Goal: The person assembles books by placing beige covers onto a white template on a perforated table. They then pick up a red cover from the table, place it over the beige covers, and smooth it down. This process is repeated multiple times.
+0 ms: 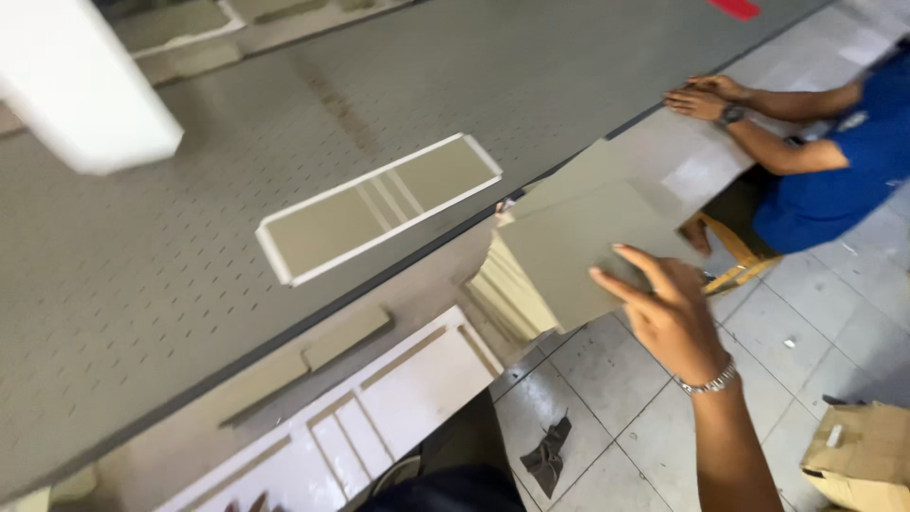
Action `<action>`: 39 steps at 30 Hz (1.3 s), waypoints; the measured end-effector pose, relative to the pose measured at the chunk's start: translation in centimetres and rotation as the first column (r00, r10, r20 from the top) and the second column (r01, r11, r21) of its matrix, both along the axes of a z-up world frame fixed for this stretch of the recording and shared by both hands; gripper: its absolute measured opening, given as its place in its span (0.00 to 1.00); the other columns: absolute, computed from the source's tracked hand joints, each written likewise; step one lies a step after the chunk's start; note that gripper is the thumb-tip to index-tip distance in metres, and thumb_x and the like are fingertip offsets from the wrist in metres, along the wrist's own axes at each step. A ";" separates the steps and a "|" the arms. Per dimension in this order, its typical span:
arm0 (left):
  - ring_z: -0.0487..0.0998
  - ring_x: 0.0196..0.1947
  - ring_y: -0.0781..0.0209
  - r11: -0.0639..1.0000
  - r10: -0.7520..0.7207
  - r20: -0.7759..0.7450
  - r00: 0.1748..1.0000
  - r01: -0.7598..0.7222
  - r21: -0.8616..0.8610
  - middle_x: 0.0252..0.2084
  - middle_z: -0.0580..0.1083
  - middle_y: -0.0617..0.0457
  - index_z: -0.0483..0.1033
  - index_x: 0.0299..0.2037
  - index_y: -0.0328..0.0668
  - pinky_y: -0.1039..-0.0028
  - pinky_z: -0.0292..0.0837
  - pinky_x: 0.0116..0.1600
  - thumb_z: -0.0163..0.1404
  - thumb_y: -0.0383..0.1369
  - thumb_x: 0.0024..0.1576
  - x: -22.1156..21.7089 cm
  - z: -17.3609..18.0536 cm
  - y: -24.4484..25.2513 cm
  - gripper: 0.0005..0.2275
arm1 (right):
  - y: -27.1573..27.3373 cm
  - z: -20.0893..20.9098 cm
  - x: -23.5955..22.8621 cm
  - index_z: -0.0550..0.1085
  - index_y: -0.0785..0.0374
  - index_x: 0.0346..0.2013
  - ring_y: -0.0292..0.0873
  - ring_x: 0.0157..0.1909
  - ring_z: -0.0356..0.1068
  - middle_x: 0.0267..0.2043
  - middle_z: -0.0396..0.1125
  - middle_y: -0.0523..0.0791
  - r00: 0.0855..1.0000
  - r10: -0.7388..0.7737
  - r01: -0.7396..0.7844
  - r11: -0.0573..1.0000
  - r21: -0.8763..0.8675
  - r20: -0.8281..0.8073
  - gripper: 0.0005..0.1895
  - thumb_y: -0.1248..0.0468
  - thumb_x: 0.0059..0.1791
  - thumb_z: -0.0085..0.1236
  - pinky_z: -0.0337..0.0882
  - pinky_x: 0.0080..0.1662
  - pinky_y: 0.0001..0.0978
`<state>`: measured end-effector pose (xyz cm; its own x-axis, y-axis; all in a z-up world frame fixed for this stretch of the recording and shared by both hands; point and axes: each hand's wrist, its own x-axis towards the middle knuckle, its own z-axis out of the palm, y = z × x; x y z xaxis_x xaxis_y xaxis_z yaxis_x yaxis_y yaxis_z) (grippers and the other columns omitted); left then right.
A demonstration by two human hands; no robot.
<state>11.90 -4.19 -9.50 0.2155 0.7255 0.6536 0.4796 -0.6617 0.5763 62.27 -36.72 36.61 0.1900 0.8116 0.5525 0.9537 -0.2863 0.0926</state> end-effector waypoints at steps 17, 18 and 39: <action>0.63 0.71 0.37 0.919 0.031 -0.137 0.990 -0.082 -0.385 0.70 0.58 0.34 0.74 0.58 0.40 0.52 0.63 0.71 0.48 0.30 0.63 0.5 15.1 -7.0 0.14 | 7.0 -31.5 -15.1 0.66 0.30 0.67 0.50 0.54 0.66 0.70 0.61 0.43 0.933 0.340 -0.355 0.924 -0.142 -0.122 0.37 0.74 0.50 0.48 0.65 0.53 0.47; 0.63 0.71 0.38 0.920 0.028 -0.142 0.989 -0.081 -0.383 0.70 0.59 0.35 0.73 0.58 0.41 0.52 0.63 0.70 0.48 0.30 0.63 0.6 15.1 -6.9 0.14 | 6.9 -32.8 -15.3 0.67 0.28 0.66 0.52 0.54 0.65 0.69 0.60 0.43 0.939 0.316 -0.336 0.929 -0.154 -0.138 0.33 0.69 0.51 0.49 0.67 0.54 0.51; 0.50 0.79 0.49 0.871 -0.021 -0.094 0.995 -0.028 -0.490 0.79 0.50 0.45 0.74 0.62 0.51 0.61 0.56 0.75 0.48 0.33 0.64 -3.9 27.6 -6.8 0.16 | 9.4 -33.7 -17.3 0.70 0.30 0.63 0.66 0.76 0.48 0.76 0.47 0.54 0.874 0.259 -0.373 0.900 -0.226 -0.411 0.44 0.76 0.39 0.58 0.52 0.72 0.62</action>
<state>8.00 -10.95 18.12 0.2545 0.9480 0.1908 0.5489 -0.3041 0.7786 45.00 -27.28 2.91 0.0358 0.9733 0.2269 0.9692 0.0216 -0.2453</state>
